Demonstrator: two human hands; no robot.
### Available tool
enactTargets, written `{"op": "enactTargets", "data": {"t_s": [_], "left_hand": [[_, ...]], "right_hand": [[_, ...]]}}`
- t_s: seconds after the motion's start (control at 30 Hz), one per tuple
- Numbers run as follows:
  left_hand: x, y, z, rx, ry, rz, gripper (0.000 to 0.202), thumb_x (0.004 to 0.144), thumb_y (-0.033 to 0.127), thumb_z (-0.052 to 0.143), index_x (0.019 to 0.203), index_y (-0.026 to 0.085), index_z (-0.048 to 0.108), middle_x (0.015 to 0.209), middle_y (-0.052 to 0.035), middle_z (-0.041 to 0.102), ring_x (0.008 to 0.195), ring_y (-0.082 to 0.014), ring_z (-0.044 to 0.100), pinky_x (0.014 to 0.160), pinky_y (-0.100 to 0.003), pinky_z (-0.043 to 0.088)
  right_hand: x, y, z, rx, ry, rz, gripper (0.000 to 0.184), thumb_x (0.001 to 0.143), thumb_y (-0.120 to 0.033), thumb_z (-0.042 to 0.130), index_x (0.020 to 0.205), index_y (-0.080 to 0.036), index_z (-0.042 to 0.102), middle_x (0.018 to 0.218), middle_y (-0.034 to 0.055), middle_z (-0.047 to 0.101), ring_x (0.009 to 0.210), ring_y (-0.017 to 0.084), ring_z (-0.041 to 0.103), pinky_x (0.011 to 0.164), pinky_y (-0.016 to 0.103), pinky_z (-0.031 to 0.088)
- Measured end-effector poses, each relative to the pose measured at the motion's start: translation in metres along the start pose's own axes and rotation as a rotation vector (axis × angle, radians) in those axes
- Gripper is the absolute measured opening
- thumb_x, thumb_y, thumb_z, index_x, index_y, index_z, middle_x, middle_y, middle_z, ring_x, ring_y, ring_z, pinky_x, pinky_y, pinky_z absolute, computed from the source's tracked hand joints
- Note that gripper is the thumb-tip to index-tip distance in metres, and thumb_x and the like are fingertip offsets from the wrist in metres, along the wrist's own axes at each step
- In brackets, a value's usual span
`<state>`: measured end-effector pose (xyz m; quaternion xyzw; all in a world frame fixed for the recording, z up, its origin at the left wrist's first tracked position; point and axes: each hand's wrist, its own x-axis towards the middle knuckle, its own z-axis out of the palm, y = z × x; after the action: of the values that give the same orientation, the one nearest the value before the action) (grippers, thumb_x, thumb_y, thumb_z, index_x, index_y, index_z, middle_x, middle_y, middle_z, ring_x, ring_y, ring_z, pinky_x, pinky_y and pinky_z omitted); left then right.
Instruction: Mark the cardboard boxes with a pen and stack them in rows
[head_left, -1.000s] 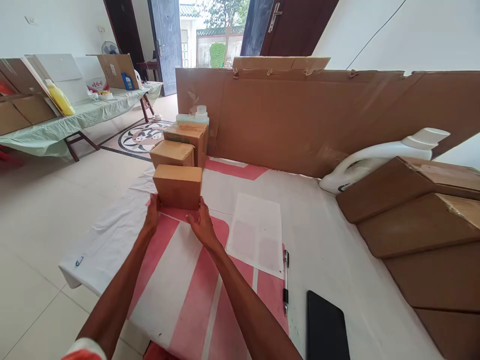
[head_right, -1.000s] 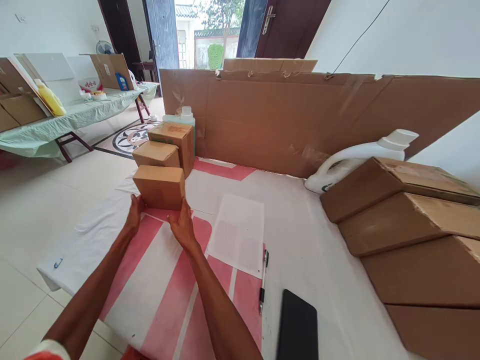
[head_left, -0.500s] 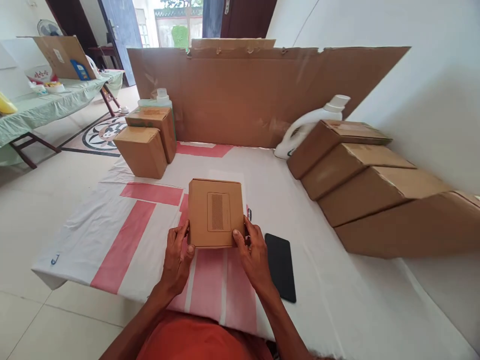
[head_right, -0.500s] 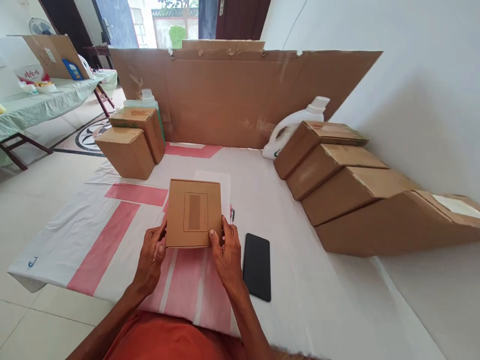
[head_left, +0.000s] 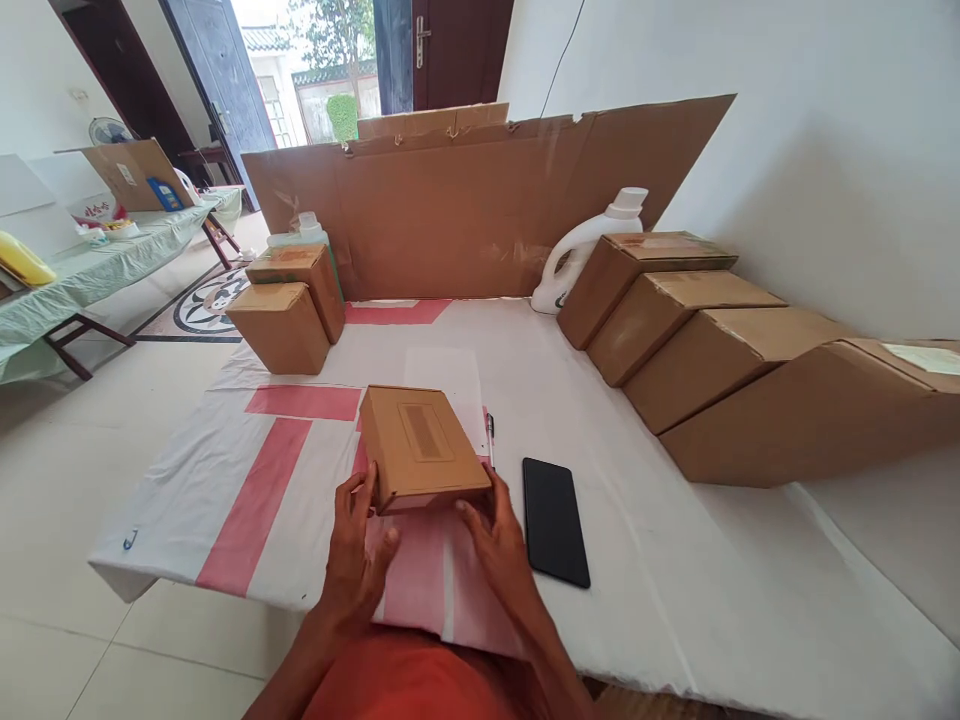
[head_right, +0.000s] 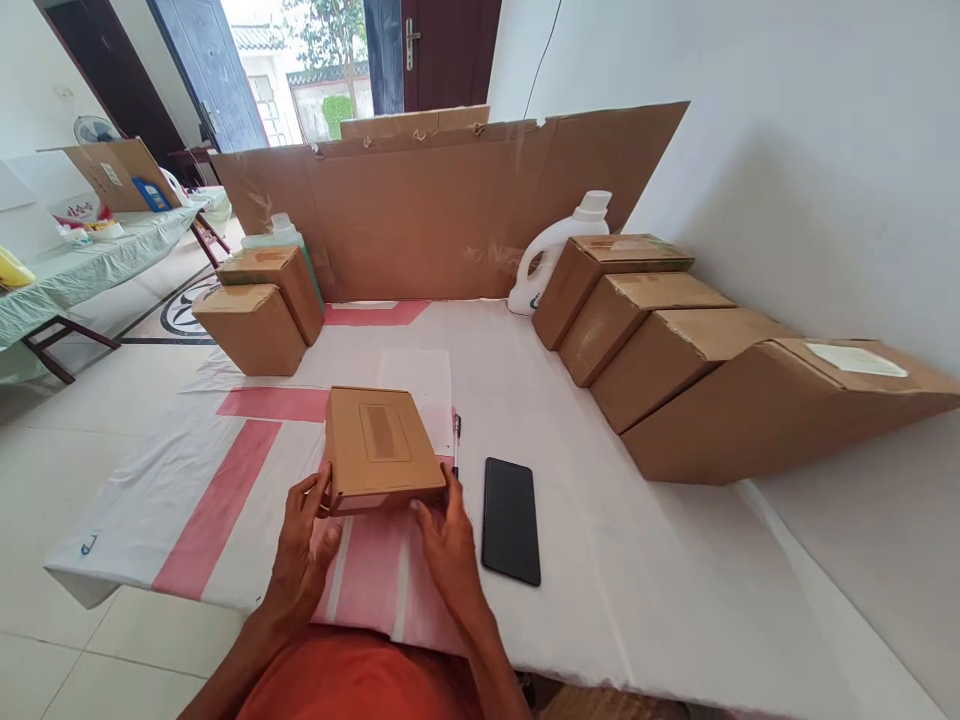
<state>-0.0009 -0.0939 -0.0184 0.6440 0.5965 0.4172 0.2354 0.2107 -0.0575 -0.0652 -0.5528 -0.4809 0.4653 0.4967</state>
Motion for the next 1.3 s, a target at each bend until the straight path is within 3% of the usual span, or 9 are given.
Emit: {"op": "enactTargets", "data": {"t_s": [0.13,0.27,0.37,0.5,0.63,0.83,0.93,1.03,1.3], "left_hand": [[0.003,0.042,-0.016,0.334,0.004,0.354,0.082,0.097,0.049,0.064,0.167,0.029,0.027,0.135,-0.0169,0.052,0.122,-0.0344,0.055,0.102,-0.053,0.051],[0.015,0.073,-0.026,0.468,0.018,0.554,0.079,0.092,0.042,0.071,0.162,0.032,0.038,0.136,-0.0167,0.057,0.131,-0.0399,0.05,0.108,-0.058,0.045],[0.021,0.081,-0.029,0.466,-0.103,0.607,0.074,0.093,0.038,0.071,0.16,0.031,0.042,0.145,-0.0166,0.055,0.14,-0.0397,0.048,0.112,-0.057,0.045],[0.03,0.078,-0.04,0.472,-0.279,0.468,0.074,0.092,0.031,0.071,0.16,0.038,0.041,0.16,-0.0159,0.043,0.142,-0.0409,0.048,0.108,-0.06,0.051],[0.057,0.073,-0.057,0.375,-0.421,0.293,0.071,0.098,0.032,0.062,0.162,0.044,0.034,0.16,-0.0126,0.043,0.135,-0.0354,0.058,0.105,-0.054,0.056],[0.082,0.051,-0.062,0.072,-0.365,-0.139,0.066,0.1,0.056,0.053,0.162,0.039,0.038,0.146,-0.0112,0.059,0.121,-0.031,0.067,0.089,-0.042,0.063],[0.066,0.028,-0.051,-0.163,-0.343,-0.346,0.073,0.095,0.063,0.056,0.16,0.033,0.044,0.149,-0.0131,0.06,0.122,-0.0341,0.067,0.095,-0.047,0.061],[0.036,0.007,-0.032,-0.369,-0.335,-0.49,0.074,0.095,0.064,0.055,0.159,0.029,0.045,0.152,-0.0117,0.06,0.132,-0.0337,0.063,0.107,-0.049,0.056],[-0.011,0.003,-0.006,-0.275,-0.281,-0.399,0.074,0.1,0.062,0.049,0.163,0.027,0.035,0.155,-0.0138,0.055,0.135,-0.0313,0.06,0.104,-0.046,0.056]], "right_hand": [[0.015,-0.025,-0.027,0.215,-0.108,0.048,0.059,0.093,-0.057,0.068,0.14,-0.024,0.057,0.137,0.0121,0.067,0.118,0.028,0.066,0.092,0.04,0.056],[0.026,-0.036,-0.04,0.221,-0.176,0.087,0.053,0.097,-0.063,0.059,0.133,-0.024,0.066,0.102,0.0052,0.073,0.082,0.02,0.063,0.068,0.03,0.05],[0.028,-0.037,-0.035,0.2,-0.23,0.157,0.054,0.095,-0.069,0.057,0.115,-0.022,0.074,0.075,0.0007,0.067,0.064,0.018,0.055,0.06,0.03,0.044],[0.035,-0.034,-0.023,0.19,-0.192,0.258,0.059,0.087,-0.078,0.059,0.091,-0.022,0.075,0.069,0.0021,0.066,0.061,0.02,0.054,0.058,0.032,0.045],[0.047,-0.034,-0.014,0.346,-0.13,0.275,0.068,0.087,-0.082,0.053,0.101,-0.019,0.073,0.08,0.0058,0.068,0.067,0.02,0.059,0.06,0.032,0.047],[0.047,-0.045,-0.013,0.247,-0.097,0.156,0.053,0.088,-0.068,0.065,0.111,-0.021,0.07,0.091,0.0043,0.071,0.07,0.017,0.062,0.06,0.028,0.046],[0.045,-0.044,-0.027,-0.207,-0.026,0.113,0.051,0.099,-0.064,0.044,0.101,-0.02,0.069,0.085,0.0065,0.072,0.066,0.019,0.064,0.059,0.031,0.046],[0.048,-0.038,-0.041,-0.558,0.05,0.122,0.029,0.095,-0.048,0.054,0.091,-0.021,0.066,0.072,0.0059,0.069,0.067,0.024,0.064,0.062,0.033,0.042],[0.074,-0.029,-0.039,-0.888,0.014,0.16,0.02,0.091,-0.036,0.067,0.079,-0.023,0.059,0.079,0.0131,0.07,0.075,0.031,0.067,0.062,0.034,0.035]]}}
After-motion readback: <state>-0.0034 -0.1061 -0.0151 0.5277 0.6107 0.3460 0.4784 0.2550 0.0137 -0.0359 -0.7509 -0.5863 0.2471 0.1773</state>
